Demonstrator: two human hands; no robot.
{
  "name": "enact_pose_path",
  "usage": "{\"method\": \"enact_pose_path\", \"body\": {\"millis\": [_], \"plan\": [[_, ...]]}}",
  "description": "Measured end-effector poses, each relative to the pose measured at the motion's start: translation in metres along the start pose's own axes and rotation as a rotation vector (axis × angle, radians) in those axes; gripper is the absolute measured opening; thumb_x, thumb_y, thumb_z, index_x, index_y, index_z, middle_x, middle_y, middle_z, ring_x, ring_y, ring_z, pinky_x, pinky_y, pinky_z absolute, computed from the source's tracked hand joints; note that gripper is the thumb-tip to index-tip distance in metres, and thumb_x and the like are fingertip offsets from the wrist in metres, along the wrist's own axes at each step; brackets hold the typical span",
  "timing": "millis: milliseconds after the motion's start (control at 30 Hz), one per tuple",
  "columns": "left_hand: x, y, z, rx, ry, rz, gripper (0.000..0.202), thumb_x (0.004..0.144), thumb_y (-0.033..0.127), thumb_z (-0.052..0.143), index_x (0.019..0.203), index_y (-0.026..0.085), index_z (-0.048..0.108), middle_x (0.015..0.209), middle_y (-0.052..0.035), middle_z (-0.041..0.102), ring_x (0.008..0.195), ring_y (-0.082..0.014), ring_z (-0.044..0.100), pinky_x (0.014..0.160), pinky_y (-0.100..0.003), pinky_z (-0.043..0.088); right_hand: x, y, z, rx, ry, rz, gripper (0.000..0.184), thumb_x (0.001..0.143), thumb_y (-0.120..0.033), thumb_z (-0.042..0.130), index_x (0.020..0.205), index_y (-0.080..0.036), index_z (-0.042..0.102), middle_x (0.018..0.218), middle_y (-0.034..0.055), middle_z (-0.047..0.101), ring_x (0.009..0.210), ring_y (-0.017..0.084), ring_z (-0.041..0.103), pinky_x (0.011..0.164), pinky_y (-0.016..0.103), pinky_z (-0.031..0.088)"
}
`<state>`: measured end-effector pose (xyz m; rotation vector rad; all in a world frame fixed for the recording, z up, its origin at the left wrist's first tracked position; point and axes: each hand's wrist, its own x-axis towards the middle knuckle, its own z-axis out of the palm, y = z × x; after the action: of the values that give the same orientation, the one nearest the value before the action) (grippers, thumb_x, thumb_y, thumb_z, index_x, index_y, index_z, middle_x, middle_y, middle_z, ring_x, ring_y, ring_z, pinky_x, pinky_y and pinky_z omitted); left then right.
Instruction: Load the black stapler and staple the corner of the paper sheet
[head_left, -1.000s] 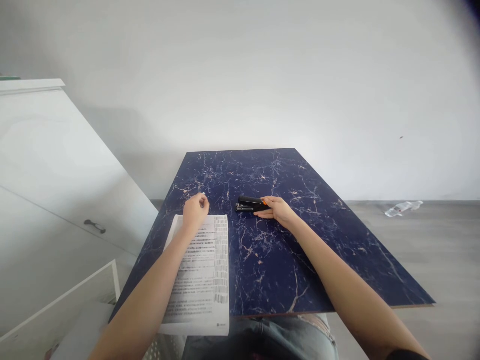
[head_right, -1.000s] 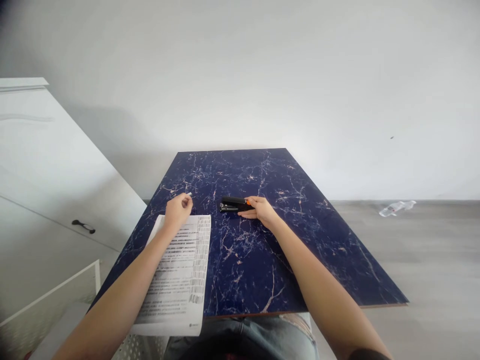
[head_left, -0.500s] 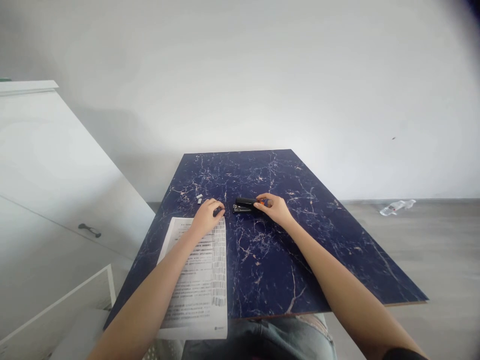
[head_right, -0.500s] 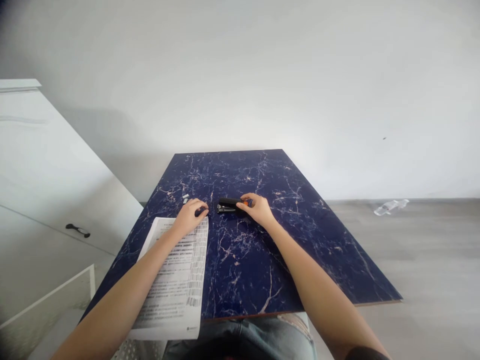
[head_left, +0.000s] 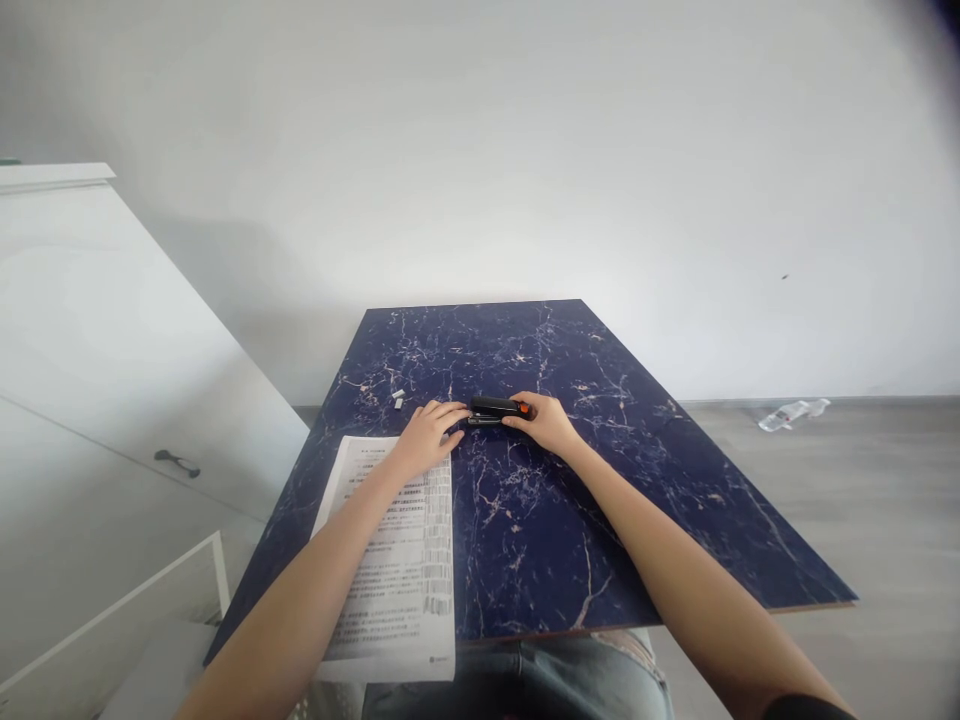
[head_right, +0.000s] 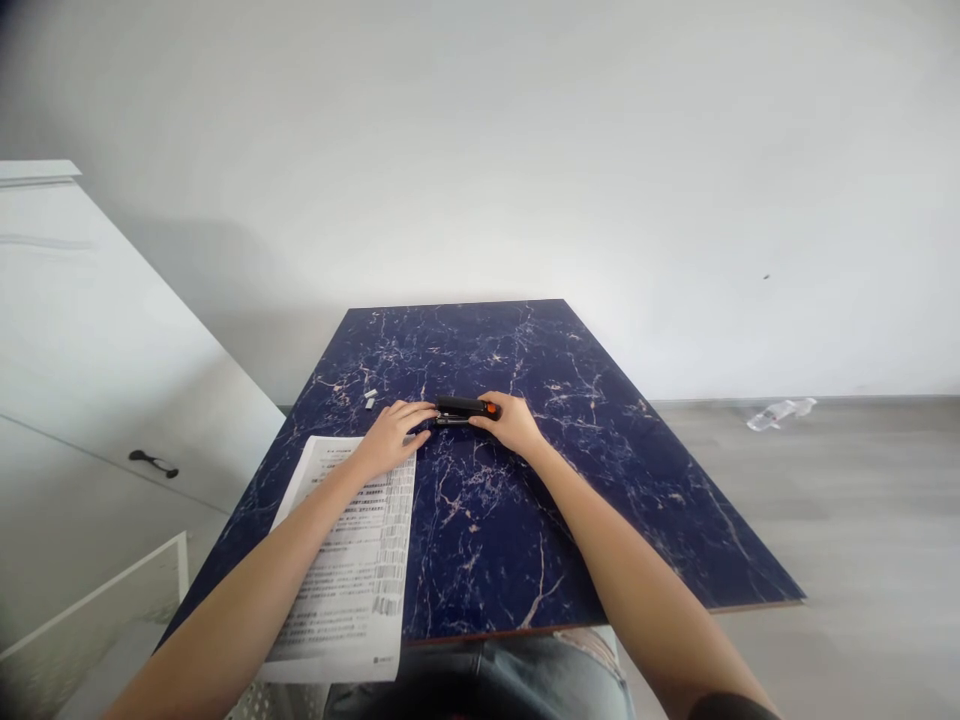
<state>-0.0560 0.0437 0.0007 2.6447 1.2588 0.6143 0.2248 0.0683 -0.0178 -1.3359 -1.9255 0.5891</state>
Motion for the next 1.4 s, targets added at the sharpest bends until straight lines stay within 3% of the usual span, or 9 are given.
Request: {"method": "enact_pose_path", "body": {"millis": [600, 867, 1400], "plan": [[0.003, -0.003, 0.002, 0.104, 0.021, 0.013, 0.035, 0.098, 0.025, 0.047, 0.130, 0.028, 0.062, 0.130, -0.0092, 0.062, 0.111, -0.0273, 0.054, 0.092, -0.043, 0.044, 0.000, 0.000, -0.001, -0.010, 0.001, -0.010, 0.034, 0.077, -0.046, 0.073, 0.100, -0.021, 0.074, 0.086, 0.0025, 0.073, 0.072, 0.018, 0.061, 0.072, 0.029, 0.045], [0.003, -0.004, 0.000, 0.182, 0.094, -0.026, 0.025, 0.099, 0.025, 0.048, 0.117, 0.026, 0.065, 0.125, -0.0078, 0.065, 0.106, -0.0281, 0.054, 0.089, -0.043, 0.040, 0.001, -0.001, 0.000, -0.026, 0.013, 0.005, 0.034, 0.076, -0.045, 0.074, 0.100, -0.021, 0.075, 0.084, 0.0025, 0.073, 0.072, 0.018, 0.062, 0.072, 0.029, 0.045], [0.004, -0.014, -0.008, 0.158, 0.088, -0.088, 0.013, 0.098, 0.024, 0.054, 0.095, 0.024, 0.066, 0.106, -0.0041, 0.073, 0.098, -0.0245, 0.054, 0.088, -0.041, 0.034, 0.001, 0.001, -0.003, -0.021, -0.005, 0.004, 0.035, 0.077, -0.049, 0.072, 0.097, -0.020, 0.075, 0.071, 0.0001, 0.065, 0.063, 0.015, 0.053, 0.064, 0.027, 0.041]]}}
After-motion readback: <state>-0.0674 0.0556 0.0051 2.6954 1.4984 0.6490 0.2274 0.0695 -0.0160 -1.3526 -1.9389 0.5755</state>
